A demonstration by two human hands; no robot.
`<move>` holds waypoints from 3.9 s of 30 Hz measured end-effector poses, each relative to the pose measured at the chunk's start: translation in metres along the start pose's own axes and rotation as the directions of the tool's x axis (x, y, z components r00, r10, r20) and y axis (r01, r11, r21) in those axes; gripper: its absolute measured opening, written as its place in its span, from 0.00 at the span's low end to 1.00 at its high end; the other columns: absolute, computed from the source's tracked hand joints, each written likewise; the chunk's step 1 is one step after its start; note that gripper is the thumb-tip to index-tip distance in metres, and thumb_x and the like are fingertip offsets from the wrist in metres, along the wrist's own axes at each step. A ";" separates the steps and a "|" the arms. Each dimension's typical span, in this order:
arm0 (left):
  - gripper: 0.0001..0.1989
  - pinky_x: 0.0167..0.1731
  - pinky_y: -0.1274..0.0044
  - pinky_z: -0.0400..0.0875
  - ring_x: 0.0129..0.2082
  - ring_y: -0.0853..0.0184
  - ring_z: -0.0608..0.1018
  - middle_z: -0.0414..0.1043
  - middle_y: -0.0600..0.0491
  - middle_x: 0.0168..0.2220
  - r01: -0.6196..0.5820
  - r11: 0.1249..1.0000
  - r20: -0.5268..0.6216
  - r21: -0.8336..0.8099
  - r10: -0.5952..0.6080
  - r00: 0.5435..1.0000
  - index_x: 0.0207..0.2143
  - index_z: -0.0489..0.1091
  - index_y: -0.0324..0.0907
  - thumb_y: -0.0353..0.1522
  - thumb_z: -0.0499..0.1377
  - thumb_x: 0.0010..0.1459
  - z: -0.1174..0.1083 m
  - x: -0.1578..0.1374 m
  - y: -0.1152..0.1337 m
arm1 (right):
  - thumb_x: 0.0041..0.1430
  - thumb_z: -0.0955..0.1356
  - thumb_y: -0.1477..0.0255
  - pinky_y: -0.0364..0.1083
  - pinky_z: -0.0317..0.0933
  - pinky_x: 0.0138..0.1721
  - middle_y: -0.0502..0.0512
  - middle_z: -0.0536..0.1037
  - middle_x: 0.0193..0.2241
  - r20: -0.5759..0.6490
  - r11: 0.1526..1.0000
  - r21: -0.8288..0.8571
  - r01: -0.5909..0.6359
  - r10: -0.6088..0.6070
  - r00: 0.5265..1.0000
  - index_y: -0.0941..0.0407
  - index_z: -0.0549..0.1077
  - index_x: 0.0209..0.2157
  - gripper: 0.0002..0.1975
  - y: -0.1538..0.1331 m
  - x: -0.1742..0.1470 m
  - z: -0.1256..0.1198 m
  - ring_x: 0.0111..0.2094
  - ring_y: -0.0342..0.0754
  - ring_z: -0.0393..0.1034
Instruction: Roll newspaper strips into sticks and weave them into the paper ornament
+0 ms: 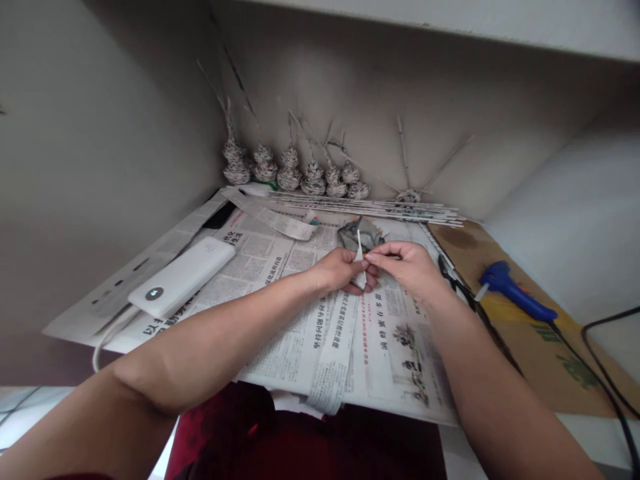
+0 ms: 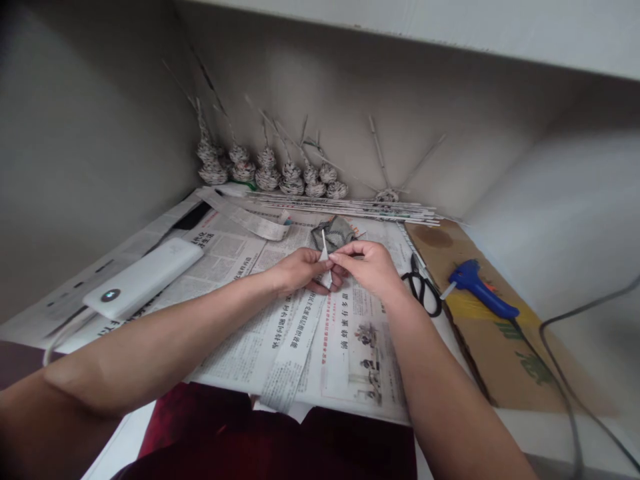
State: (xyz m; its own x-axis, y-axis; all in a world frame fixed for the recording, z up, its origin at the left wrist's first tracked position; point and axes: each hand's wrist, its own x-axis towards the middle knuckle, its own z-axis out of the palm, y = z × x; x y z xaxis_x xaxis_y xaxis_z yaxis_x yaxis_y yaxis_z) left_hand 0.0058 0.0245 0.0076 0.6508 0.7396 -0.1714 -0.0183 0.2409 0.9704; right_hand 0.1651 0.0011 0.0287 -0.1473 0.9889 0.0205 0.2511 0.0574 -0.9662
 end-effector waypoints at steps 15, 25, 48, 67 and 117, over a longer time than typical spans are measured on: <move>0.11 0.28 0.77 0.72 0.27 0.72 0.74 0.71 0.49 0.27 -0.021 0.997 -0.043 0.075 0.024 0.999 0.31 0.71 0.33 0.31 0.52 0.60 0.001 0.003 -0.004 | 0.51 0.68 0.66 0.43 0.63 0.27 0.52 0.77 0.21 -0.086 0.954 -0.299 -0.035 0.009 0.996 0.56 0.73 0.28 0.08 0.003 0.003 -0.001 0.23 0.45 0.70; 0.13 0.30 0.77 0.72 0.27 0.72 0.75 0.73 0.48 0.31 -0.007 0.997 -0.066 0.072 0.011 0.998 0.30 0.70 0.34 0.31 0.50 0.62 0.000 0.003 -0.002 | 0.49 0.71 0.63 0.46 0.66 0.32 0.54 0.78 0.24 -0.047 0.995 -0.095 -0.018 0.013 0.999 0.57 0.76 0.30 0.12 0.003 0.004 -0.004 0.25 0.47 0.72; 0.11 0.30 0.77 0.72 0.26 0.73 0.74 0.74 0.48 0.30 -0.002 0.995 -0.070 0.099 0.009 0.998 0.31 0.71 0.34 0.31 0.52 0.61 0.001 0.003 -0.001 | 0.45 0.73 0.61 0.47 0.66 0.31 0.54 0.77 0.21 0.016 0.996 0.012 -0.089 0.089 0.996 0.57 0.75 0.26 0.13 0.002 0.002 -0.004 0.25 0.47 0.71; 0.11 0.29 0.78 0.72 0.30 0.70 0.76 0.73 0.48 0.31 -0.033 0.995 -0.036 0.099 0.037 0.999 0.34 0.71 0.35 0.31 0.52 0.60 -0.001 0.004 -0.006 | 0.46 0.73 0.65 0.43 0.63 0.29 0.52 0.77 0.19 0.005 0.991 0.071 -0.116 0.116 0.993 0.59 0.75 0.27 0.11 0.006 0.003 -0.005 0.21 0.42 0.69; 0.12 0.26 0.78 0.73 0.26 0.72 0.75 0.72 0.50 0.27 -0.078 0.997 0.023 -0.002 0.078 0.997 0.30 0.70 0.33 0.36 0.57 0.57 -0.002 0.004 -0.005 | 0.55 0.65 0.60 0.44 0.59 0.26 0.44 0.68 0.16 0.143 0.997 0.045 -0.058 0.051 0.988 0.54 0.62 0.29 0.12 0.008 0.003 0.004 0.19 0.44 0.66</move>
State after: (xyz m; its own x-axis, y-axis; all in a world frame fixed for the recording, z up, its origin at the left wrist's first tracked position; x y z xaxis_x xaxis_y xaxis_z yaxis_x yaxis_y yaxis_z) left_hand 0.0069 0.0270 0.0016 0.6649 0.7413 -0.0915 -0.0703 0.1841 0.9804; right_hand 0.1633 0.0036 0.0202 -0.2696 0.9608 -0.0655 0.2159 -0.0060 -0.9764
